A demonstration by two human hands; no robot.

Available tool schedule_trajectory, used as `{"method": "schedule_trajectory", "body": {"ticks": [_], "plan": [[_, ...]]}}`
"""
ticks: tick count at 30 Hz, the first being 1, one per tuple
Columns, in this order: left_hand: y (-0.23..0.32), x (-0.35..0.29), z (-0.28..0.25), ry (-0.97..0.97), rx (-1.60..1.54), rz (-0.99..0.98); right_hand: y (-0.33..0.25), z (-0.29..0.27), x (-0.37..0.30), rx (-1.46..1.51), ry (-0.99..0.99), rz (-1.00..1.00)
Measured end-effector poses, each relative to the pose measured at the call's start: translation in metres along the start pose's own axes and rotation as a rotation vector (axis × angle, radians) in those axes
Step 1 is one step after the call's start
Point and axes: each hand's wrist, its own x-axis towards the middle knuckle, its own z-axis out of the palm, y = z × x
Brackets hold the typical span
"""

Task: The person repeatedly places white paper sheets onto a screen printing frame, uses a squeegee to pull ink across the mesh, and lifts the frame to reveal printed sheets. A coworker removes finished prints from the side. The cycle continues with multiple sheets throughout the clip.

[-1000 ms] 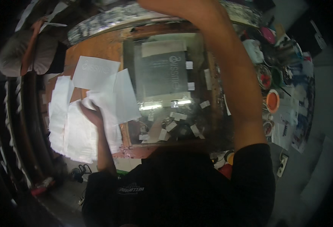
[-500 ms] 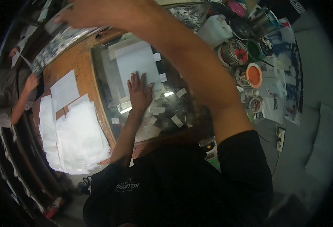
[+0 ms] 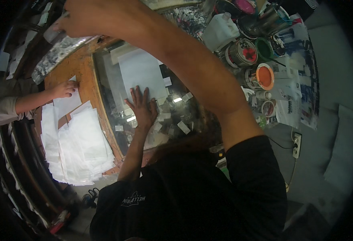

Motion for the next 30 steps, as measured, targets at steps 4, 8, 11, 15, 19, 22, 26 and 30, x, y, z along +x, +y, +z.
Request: {"method": "schedule_trajectory", "body": {"ticks": [4,8,11,15,19,22,26,30], "plan": [[0.024,0.002,-0.069,0.162,-0.530,-0.092,-0.006,0.057,-0.047,-0.219,0.277,-0.033],[0.036,-0.044,-0.124,0.363,-1.542,-0.440,-0.010,0.130,-0.147,-0.181,0.212,0.085],[0.021,-0.070,-0.114,0.123,-2.021,-0.944,0.048,0.185,-0.166,-0.029,-0.112,0.281],[0.000,-0.064,-0.072,0.085,-1.830,-1.301,0.128,0.225,-0.096,-0.088,-0.140,0.180],[0.005,-0.055,-0.076,0.100,-1.854,-1.375,0.185,0.258,-0.029,-0.250,-0.063,0.177],[-0.006,-0.061,-0.065,0.089,-1.855,-1.379,0.194,0.269,-0.014,-0.229,-0.155,0.237],[-0.005,-0.069,-0.066,0.079,-1.830,-1.340,0.182,0.266,-0.036,-0.174,-0.199,0.237],[-0.009,-0.070,-0.066,0.074,-1.856,-1.341,0.140,0.266,-0.084,-0.291,-0.200,0.242]]}}
